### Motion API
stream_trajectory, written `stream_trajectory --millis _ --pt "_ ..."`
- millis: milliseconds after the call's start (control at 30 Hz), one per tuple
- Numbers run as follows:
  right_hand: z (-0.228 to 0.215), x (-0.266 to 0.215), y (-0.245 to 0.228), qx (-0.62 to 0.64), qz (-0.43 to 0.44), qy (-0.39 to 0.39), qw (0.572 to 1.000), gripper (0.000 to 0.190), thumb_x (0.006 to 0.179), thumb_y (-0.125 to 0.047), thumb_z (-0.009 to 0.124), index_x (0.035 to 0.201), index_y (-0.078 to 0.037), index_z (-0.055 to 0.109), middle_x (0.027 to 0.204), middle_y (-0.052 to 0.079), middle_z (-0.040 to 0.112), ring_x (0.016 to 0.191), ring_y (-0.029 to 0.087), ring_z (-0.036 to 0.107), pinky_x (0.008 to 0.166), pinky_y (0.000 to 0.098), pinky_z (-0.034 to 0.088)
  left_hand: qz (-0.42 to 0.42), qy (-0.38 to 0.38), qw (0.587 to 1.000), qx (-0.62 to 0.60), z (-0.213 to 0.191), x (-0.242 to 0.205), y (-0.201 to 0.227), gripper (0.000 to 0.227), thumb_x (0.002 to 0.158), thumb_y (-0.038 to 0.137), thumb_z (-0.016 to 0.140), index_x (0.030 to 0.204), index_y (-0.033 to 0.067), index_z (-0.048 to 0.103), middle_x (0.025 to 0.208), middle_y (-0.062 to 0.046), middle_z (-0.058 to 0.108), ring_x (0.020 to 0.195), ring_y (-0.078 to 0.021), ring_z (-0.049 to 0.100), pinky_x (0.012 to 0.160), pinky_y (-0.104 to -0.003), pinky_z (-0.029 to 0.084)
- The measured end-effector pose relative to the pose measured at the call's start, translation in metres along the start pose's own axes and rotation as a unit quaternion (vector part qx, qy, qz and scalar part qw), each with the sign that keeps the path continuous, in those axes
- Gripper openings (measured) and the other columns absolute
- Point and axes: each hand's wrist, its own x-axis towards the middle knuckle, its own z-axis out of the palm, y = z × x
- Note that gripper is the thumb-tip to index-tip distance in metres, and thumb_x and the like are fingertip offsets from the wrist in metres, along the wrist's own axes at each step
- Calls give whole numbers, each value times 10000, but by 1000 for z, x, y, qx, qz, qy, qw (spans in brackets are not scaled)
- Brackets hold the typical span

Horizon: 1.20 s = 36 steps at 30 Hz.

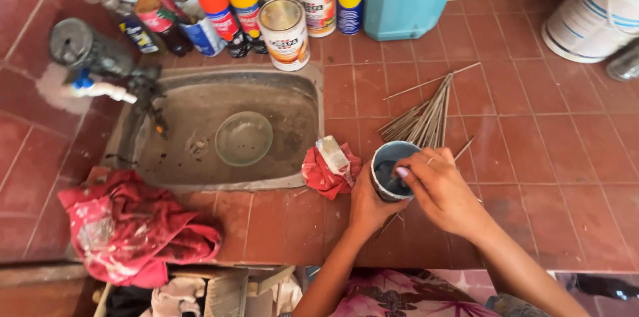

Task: The person is stirring a blue liquid in a small cup and then opening and mixing a larger can of dark paint in a workshop area.

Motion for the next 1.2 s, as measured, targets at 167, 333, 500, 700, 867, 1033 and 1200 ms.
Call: stream_trajectory --millis 167,333,500,700,867,1033,1200 --pt "1 1 13 -109 -10 32 993 60 960 -103 631 938 -98 686 854 38 696 857 261 662 852 422 412 -20 -20 1000 -2 -8 -3 8 1011 507 392 932 1403 191 510 1280 -134 658 1262 -389 616 1086 -522 493" --pt "4 7 -8 0 -3 35 999 139 992 -142 614 876 -96 674 734 37 666 776 277 675 816 378 441 -31 -38 998 43 -5 0 -7 999 492 499 913 1374 280 497 1265 -74 669 1212 -375 651 1054 -515 519" --pt "4 8 2 -125 -1 57 991 154 991 -189 643 864 -109 673 679 32 643 742 260 662 817 394 432 -11 -60 998 34 -17 0 9 958 521 431 903 1357 193 499 1256 -151 670 1213 -436 637 1062 -543 504" --pt "13 6 3 -98 21 73 992 133 966 -160 656 848 -100 679 638 46 648 731 270 681 795 388 453 0 -87 995 38 -25 6 8 957 519 441 897 1347 171 500 1264 -170 670 1220 -450 630 1062 -565 498" --pt "14 9 2 -133 44 86 986 140 984 -150 649 859 -93 678 646 53 643 768 267 673 820 383 450 0 -110 993 39 -29 9 10 948 543 452 881 1362 184 488 1259 -156 662 1217 -445 630 1062 -550 499" --pt "18 8 2 -156 66 75 983 165 953 -176 669 798 -125 686 631 28 655 824 232 683 839 381 448 -4 -123 992 37 -25 14 1 969 538 446 873 1386 215 464 1268 -130 653 1220 -426 630 1063 -536 503" --pt "10 14 -15 -111 123 33 986 180 986 -211 620 840 -121 678 713 30 649 840 217 628 879 389 411 22 -121 991 56 -29 15 6 923 547 438 851 1356 184 486 1233 -115 691 1152 -389 664 941 -501 516"
